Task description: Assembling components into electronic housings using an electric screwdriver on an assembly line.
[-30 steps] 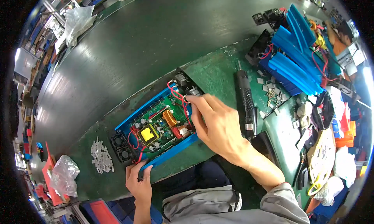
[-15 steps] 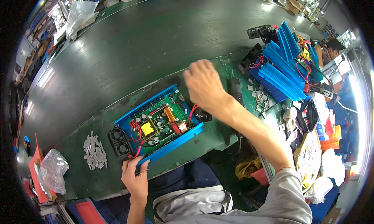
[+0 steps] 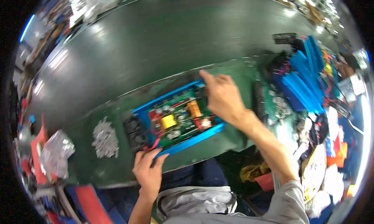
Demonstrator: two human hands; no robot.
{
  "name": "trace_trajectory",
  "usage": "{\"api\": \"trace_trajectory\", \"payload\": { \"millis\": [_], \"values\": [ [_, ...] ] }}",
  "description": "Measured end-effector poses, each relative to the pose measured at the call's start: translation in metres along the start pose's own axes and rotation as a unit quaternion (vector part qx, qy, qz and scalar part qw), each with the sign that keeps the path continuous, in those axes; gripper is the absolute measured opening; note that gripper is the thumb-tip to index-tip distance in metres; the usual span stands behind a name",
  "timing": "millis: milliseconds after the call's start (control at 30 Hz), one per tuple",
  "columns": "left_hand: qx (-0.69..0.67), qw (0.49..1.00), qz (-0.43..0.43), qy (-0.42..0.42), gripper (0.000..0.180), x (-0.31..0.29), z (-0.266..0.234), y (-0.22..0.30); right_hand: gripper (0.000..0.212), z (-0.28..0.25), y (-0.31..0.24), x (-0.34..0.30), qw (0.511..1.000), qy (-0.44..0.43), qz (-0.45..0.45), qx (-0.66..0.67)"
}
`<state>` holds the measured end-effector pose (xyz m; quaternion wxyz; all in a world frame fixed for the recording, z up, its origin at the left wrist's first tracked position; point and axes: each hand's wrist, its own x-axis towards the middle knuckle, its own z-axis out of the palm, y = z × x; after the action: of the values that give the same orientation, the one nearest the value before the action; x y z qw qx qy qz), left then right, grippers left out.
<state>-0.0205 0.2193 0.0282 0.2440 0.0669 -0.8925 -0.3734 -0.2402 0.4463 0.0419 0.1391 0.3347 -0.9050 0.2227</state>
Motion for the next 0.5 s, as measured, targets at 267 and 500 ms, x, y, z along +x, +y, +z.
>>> {"api": "trace_trajectory", "payload": {
  "millis": [267, 500],
  "values": [
    [0.038, 0.999, 0.009, -0.006, 0.029, -0.003, -0.012, 0.002, 0.048, -0.034, -0.050, -0.006, 0.987, 0.023, -0.073, -0.139],
    [0.162, 0.971, -0.084, 0.155, 0.007, 0.007, -0.106, -0.062, 0.030, -0.123, -0.204, -0.050, 0.804, 0.003, -0.529, 0.271]
  ]
}}
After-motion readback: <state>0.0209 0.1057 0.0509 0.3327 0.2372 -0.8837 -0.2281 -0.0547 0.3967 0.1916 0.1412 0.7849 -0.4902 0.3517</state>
